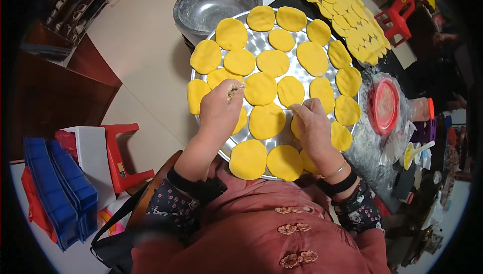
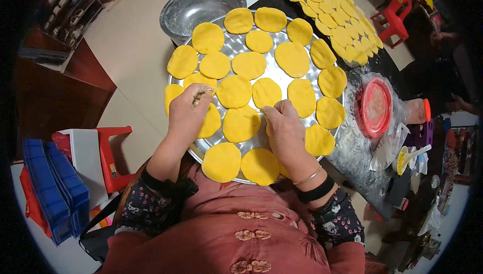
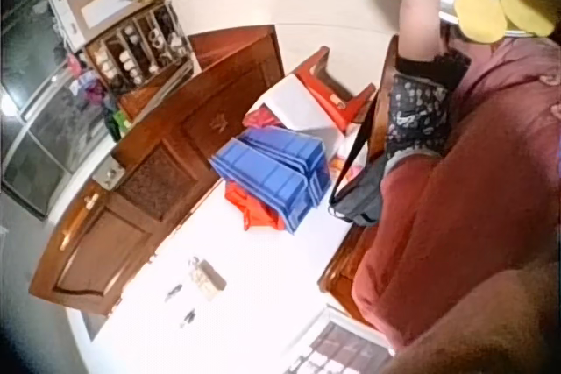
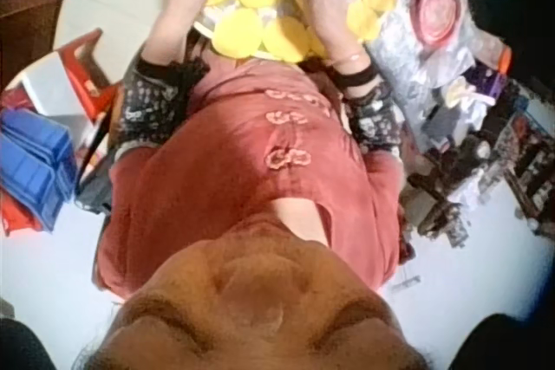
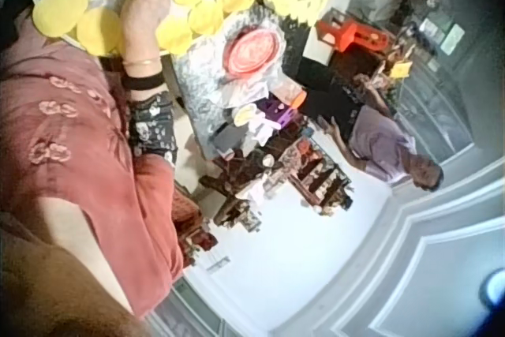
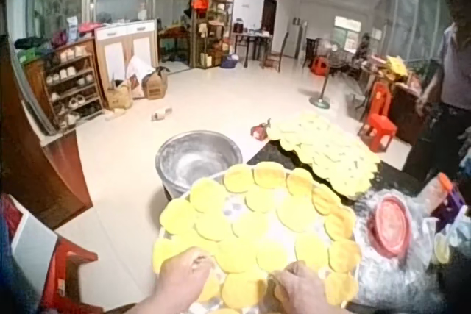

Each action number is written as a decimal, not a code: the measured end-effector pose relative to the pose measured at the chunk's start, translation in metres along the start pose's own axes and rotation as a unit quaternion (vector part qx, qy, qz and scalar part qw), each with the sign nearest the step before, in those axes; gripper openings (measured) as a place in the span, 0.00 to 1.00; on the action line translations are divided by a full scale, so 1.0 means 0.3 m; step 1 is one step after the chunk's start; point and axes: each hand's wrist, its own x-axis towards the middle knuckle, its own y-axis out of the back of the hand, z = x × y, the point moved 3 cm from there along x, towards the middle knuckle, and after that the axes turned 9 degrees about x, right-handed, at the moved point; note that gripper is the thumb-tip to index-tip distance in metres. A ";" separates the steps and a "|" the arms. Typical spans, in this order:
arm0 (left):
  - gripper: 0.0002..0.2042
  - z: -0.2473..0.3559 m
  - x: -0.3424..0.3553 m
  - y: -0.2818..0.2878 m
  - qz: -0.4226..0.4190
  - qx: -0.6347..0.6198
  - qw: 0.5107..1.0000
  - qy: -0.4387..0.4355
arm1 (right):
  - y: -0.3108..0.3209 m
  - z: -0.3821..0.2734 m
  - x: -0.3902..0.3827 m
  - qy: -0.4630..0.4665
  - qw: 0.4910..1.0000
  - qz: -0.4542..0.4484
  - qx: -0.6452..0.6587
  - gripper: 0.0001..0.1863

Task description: The person prepares yellow dough discs by picking them up from a tray, poking holes in them with a toothpick, and dusting them with flour. The person handles the dough one at a time, placing each finished piece onto a red plate.

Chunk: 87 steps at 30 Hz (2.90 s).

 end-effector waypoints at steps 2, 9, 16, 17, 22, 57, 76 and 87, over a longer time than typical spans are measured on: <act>0.08 0.003 0.003 -0.003 -0.007 -0.023 0.999 0.029 | -0.018 0.007 0.004 -0.007 1.000 -0.002 -0.008 0.08; 0.09 0.005 0.007 -0.010 -0.009 -0.026 0.999 0.028 | -0.042 0.015 0.017 -0.024 0.999 -0.015 -0.020 0.07; 0.08 -0.001 0.010 -0.010 -0.027 -0.059 0.995 0.069 | 0.026 -0.013 0.041 -0.045 0.992 -0.105 -0.050 0.05; 0.08 -0.010 0.014 -0.012 -0.032 -0.054 0.995 0.072 | 0.050 -0.019 0.038 -0.055 0.988 -0.129 -0.061 0.05; 0.08 0.000 0.021 -0.001 -0.045 -0.094 0.990 0.092 | 0.208 -0.025 0.036 -0.088 0.988 -0.123 -0.010 0.05; 0.09 0.053 -0.217 0.045 -0.155 0.025 0.984 0.083 | 0.273 0.204 -0.519 -0.417 0.765 -0.038 0.489 0.06; 0.09 0.074 -0.256 0.020 -0.172 0.002 0.982 0.074 | 0.235 0.176 -0.416 -0.424 0.826 -0.066 0.365 0.10; 0.09 0.124 -0.223 -0.013 -0.209 0.000 0.977 0.038 | 0.250 0.165 -0.363 -0.460 0.784 -0.093 0.406 0.10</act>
